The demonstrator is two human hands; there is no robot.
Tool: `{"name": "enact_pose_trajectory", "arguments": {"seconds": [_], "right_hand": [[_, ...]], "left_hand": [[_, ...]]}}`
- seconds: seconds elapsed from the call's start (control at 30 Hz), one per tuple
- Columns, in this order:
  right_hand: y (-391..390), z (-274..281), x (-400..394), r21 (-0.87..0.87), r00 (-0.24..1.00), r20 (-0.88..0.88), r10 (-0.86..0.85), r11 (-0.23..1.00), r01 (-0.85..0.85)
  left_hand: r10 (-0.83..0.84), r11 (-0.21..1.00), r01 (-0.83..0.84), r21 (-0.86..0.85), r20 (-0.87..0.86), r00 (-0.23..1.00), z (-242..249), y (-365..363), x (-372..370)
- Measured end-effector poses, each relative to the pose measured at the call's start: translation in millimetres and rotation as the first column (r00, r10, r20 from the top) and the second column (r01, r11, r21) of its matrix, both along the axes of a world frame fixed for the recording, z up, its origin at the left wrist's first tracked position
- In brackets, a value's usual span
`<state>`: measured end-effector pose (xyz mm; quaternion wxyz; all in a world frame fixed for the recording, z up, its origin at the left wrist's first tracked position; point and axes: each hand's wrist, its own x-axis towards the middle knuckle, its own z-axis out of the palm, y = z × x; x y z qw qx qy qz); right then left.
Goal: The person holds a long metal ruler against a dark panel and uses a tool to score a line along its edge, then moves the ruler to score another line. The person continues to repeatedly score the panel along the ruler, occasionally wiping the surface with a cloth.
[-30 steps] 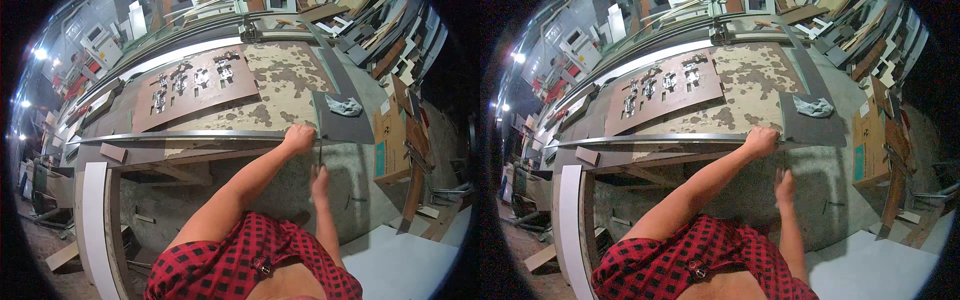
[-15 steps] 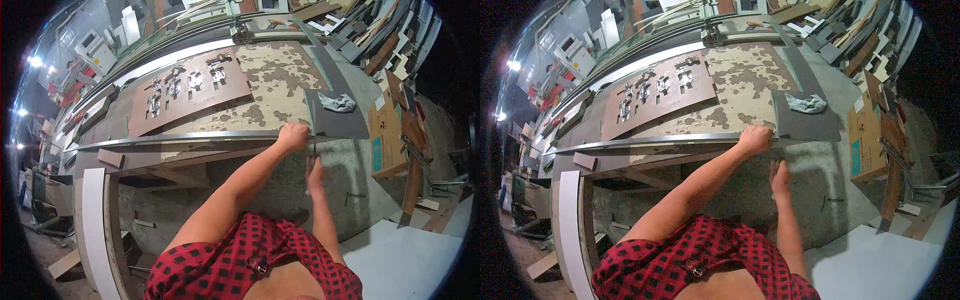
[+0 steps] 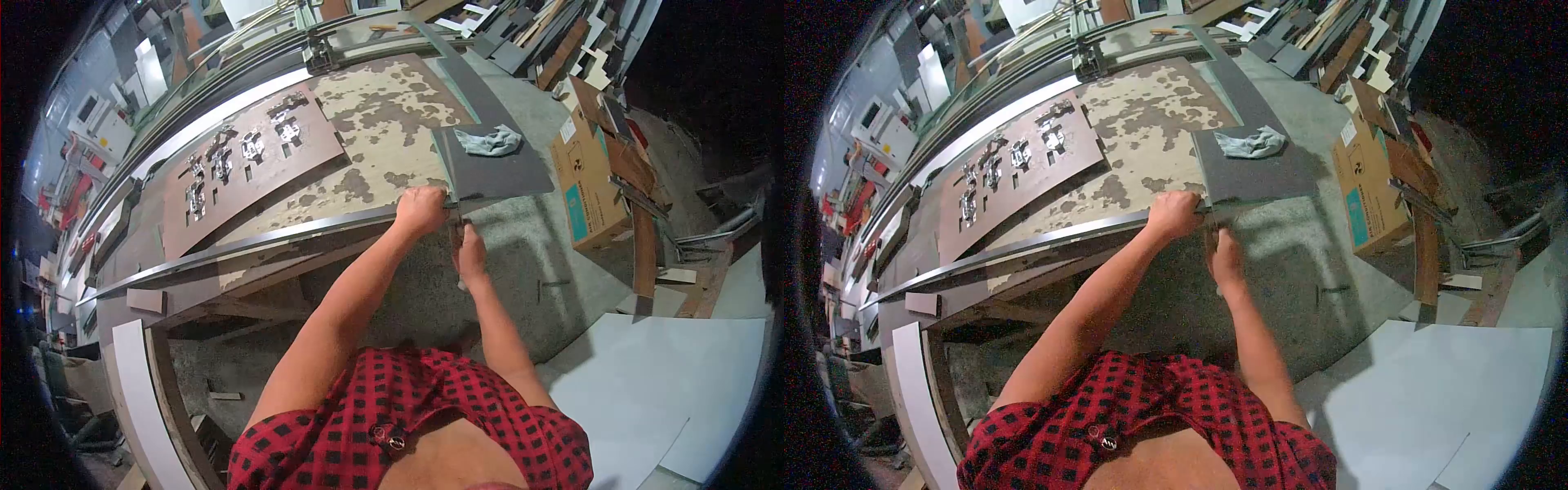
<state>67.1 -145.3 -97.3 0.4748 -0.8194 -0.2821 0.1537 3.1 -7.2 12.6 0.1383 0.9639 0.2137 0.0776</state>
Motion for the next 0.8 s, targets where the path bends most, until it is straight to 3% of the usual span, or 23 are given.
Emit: {"name": "enact_pose_trajectory", "arguments": {"seconds": [0.03, 0.07, 0.17, 0.27, 0.4, 0.47, 0.5, 0.57, 0.6, 0.63, 0.7, 0.73, 0.77, 0.8], "right_hand": [[-6, -2, -5, 0.070, 0.977, -0.211, 0.010, 0.998, 0.005], [-17, -5, -14, 0.070, 0.978, -0.209, 0.011, 0.998, 0.004], [-58, -13, -41, -0.276, 0.988, 0.003, 0.154, 0.950, -0.147], [-64, -39, -38, -0.198, 0.987, 0.128, 0.093, 0.978, -0.066], [-15, -36, -1, -0.101, 0.985, 0.128, 0.114, 0.990, -0.102], [12, -60, 18, 0.178, 0.988, -0.151, -0.042, 0.982, 0.069], [14, -44, 13, 0.189, 0.989, -0.147, -0.033, 0.980, 0.061], [10, 14, -9, 0.268, 0.914, -0.403, -0.037, 0.950, 0.157], [10, 21, -16, 0.343, 0.986, -0.162, 0.023, 0.939, 0.034], [12, 16, -12, 0.354, 0.987, -0.155, 0.039, 0.935, 0.019], [10, 11, -3, 0.261, 0.898, -0.441, -0.003, 0.956, 0.132], [6, 12, -5, 0.050, 0.999, 0.042, 0.014, 0.999, -0.016], [9, 12, -7, 0.055, 0.999, 0.046, 0.018, 0.998, -0.021], [12, 11, -10, 0.312, 0.943, -0.332, -0.003, 0.943, 0.113]], "left_hand": [[-0.003, 1.000, 0.003, 0.013, 0.009, 1.000, 1, 0, -1], [-0.007, 1.000, 0.006, 0.026, 0.015, 1.000, 1, -1, -2], [-0.024, 1.000, 0.024, 0.012, 0.018, 1.000, -1, 2, -1], [-0.028, 0.999, 0.028, 0.030, 0.000, 1.000, -8, 4, 1], [-0.022, 0.999, 0.021, 0.030, 0.027, 0.999, -3, 0, 0], [0.014, 1.000, -0.014, 0.003, 0.006, 1.000, 1, -1, -2], [0.022, 1.000, -0.022, 0.014, 0.011, 1.000, -1, 0, -3], [-0.008, 0.999, 0.002, 0.053, 0.099, 0.995, -11, 3, -1], [-0.007, 0.999, 0.004, 0.043, 0.082, 0.997, -12, 4, 0], [0.006, 0.998, -0.011, 0.054, 0.089, 0.996, -11, 5, 1], [0.008, 0.999, -0.010, 0.039, 0.057, 0.998, -14, 4, 2], [0.007, 0.999, -0.008, 0.040, 0.039, 0.999, -16, 5, 3], [0.012, 0.999, -0.014, 0.046, 0.043, 0.999, -17, 6, 3], [0.002, 0.999, -0.004, 0.039, 0.049, 0.999, -15, 5, 2]]}}
